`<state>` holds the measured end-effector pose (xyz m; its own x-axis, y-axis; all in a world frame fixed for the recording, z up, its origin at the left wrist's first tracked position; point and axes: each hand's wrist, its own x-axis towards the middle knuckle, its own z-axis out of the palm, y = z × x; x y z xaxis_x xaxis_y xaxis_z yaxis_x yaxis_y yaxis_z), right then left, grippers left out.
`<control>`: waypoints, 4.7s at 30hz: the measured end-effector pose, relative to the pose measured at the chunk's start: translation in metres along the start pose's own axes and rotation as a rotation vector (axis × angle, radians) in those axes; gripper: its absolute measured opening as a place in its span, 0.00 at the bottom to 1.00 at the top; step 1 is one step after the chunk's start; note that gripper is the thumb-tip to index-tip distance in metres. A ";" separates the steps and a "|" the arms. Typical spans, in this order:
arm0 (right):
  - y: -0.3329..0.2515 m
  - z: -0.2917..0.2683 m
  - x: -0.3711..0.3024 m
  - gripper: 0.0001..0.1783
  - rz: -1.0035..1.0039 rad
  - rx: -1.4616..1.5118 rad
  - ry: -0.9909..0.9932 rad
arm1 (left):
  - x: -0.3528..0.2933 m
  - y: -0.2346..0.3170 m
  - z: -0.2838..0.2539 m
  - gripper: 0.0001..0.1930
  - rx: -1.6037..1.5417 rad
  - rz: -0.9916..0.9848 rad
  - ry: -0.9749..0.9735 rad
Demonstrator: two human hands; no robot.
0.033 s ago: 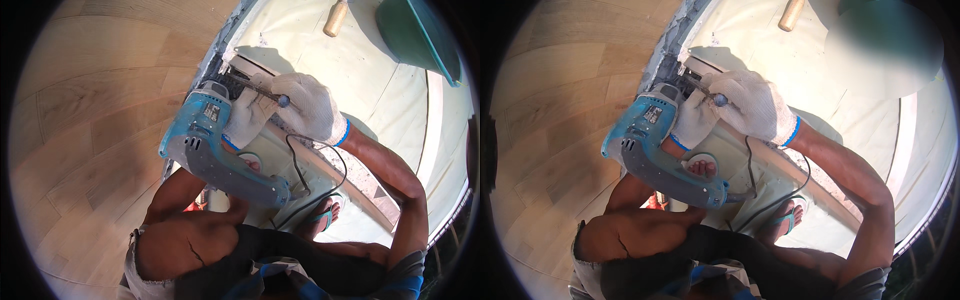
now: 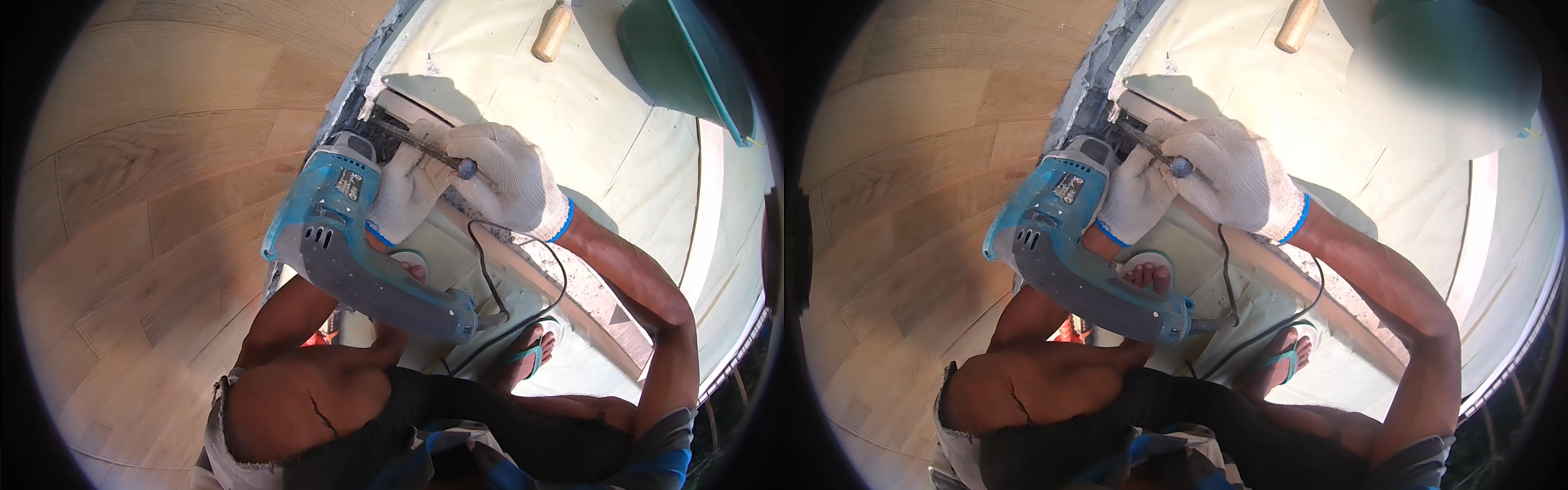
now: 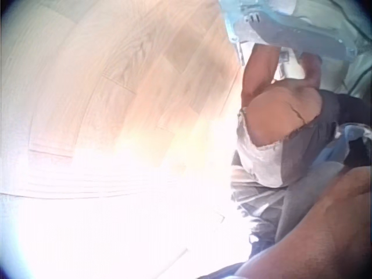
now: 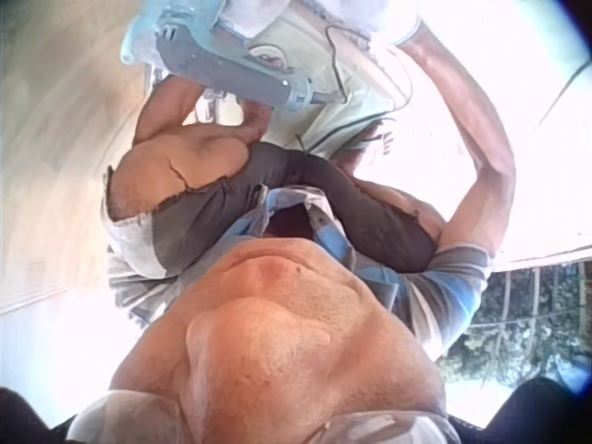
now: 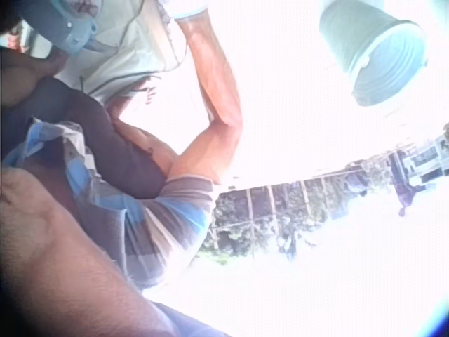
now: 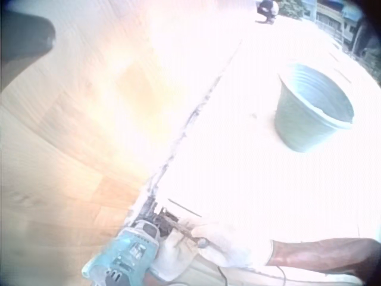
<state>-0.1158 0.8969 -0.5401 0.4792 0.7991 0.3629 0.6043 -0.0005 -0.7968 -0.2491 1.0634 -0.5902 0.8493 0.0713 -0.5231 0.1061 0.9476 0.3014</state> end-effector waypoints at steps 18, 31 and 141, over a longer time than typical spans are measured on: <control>0.028 0.013 -0.020 0.18 -0.112 -0.087 -0.115 | 0.008 -0.011 -0.043 0.22 -0.137 -0.033 0.110; 0.037 0.023 -0.037 0.20 -0.092 -0.255 -0.248 | 0.012 -0.018 -0.056 0.09 -0.053 -0.075 0.155; -0.120 -0.139 -0.144 0.11 1.129 -0.716 -0.551 | 0.035 -0.044 -0.088 0.20 0.280 -0.078 -0.073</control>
<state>-0.1684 0.6984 -0.4294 0.7054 0.2941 -0.6450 0.3384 -0.9392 -0.0581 -0.2699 1.0520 -0.6919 0.8669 -0.0304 -0.4975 0.3024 0.8256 0.4765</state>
